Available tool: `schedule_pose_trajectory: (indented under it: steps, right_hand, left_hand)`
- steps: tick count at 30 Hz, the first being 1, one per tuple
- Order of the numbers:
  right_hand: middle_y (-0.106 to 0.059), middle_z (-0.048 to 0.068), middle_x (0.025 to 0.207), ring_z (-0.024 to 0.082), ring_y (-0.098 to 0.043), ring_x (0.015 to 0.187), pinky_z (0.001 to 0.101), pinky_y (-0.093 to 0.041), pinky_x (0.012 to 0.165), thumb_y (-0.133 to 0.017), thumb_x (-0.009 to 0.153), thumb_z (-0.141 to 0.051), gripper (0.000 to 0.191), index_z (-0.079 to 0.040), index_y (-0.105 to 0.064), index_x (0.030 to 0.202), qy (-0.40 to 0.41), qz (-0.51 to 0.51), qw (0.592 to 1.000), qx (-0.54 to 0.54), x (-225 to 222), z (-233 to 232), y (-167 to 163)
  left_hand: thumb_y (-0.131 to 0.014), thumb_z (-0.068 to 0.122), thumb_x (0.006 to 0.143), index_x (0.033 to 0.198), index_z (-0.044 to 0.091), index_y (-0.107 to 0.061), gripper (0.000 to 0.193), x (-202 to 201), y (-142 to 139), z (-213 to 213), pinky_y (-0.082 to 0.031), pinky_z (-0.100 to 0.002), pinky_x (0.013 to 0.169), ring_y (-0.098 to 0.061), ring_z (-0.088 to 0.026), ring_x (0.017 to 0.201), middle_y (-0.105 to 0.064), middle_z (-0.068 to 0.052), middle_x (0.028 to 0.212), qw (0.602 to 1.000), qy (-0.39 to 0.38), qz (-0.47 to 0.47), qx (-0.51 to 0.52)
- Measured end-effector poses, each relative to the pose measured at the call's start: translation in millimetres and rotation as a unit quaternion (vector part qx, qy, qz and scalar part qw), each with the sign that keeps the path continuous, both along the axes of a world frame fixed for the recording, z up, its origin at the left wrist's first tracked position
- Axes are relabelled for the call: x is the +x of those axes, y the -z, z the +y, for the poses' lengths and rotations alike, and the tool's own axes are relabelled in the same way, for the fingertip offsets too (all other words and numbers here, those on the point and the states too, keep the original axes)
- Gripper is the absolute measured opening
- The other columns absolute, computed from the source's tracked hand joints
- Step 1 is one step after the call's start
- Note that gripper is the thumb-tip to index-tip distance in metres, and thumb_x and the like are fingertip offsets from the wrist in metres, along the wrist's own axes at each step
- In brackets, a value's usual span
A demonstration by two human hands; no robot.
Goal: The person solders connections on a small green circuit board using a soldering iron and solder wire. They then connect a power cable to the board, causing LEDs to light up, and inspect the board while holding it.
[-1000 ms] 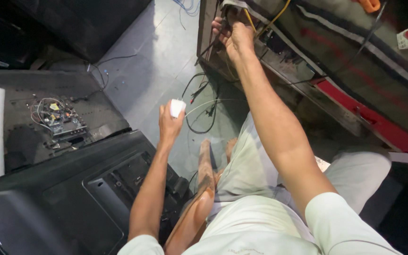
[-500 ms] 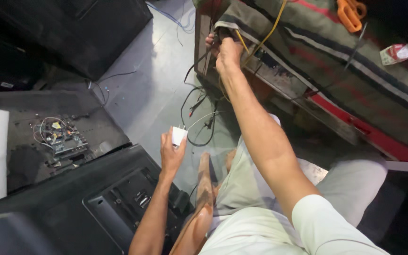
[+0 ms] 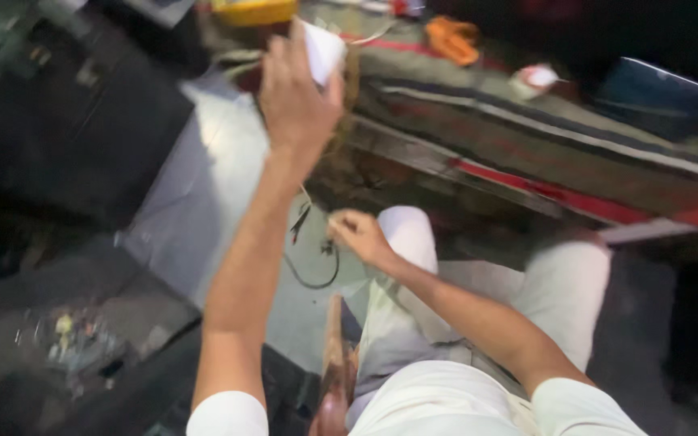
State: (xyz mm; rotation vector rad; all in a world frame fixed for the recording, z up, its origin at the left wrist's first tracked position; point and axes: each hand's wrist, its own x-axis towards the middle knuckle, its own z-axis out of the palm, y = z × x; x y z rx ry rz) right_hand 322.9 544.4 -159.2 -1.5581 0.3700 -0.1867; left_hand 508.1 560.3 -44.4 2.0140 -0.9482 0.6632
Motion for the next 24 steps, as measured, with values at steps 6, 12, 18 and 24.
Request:
schedule_pose_trajectory:
  steps: [6,12,18,24]
  right_hand:
    - [-0.075,0.006,0.091,0.012,-0.074,0.076,0.0282,-0.061,0.068,-0.06,0.103,-0.021,0.026,0.001,-0.073,0.108,0.115,0.096,0.986,0.08,-126.9,-83.2,26.5]
    - [-0.074,0.011,0.088,0.017,-0.074,0.074,0.0311,-0.063,0.067,-0.059,0.102,-0.016,0.024,0.005,-0.069,0.109,0.225,0.033,0.961,0.156,-213.5,-131.9,48.6]
    - [-0.074,0.012,0.089,0.018,-0.074,0.074,0.0309,-0.063,0.066,-0.058,0.104,-0.018,0.025,0.004,-0.068,0.111,0.241,0.049,0.953,0.179,-250.8,-150.3,52.0]
    - [-0.074,0.012,0.092,0.018,-0.075,0.078,0.031,-0.063,0.068,-0.057,0.104,-0.016,0.024,0.003,-0.069,0.113,0.244,0.004,0.955,0.17,-281.7,-165.5,47.3]
  left_hand:
    - [-0.082,0.015,0.097,0.15,-0.001,-0.046,0.066,37.0,-22.2,-103.7,-0.044,-0.048,0.111,-0.057,-0.043,0.127,-0.06,-0.025,0.137,0.997,0.055,-0.049,-0.027]
    - [-0.071,0.0,0.101,0.154,-0.001,-0.051,0.057,26.3,-21.7,-121.5,-0.049,-0.042,0.113,-0.061,-0.033,0.131,-0.058,-0.022,0.137,0.977,0.153,0.116,-0.09]
    - [-0.067,0.009,0.106,0.157,0.005,-0.042,0.057,8.4,-4.3,-132.5,-0.04,-0.047,0.106,-0.053,-0.032,0.132,-0.053,-0.006,0.15,0.948,-0.137,-0.269,0.102]
    - [-0.057,-0.004,0.109,0.154,0.002,-0.062,0.046,-1.3,-16.1,-154.9,-0.05,-0.049,0.102,-0.062,-0.037,0.123,-0.059,-0.027,0.135,0.995,0.059,0.027,0.078]
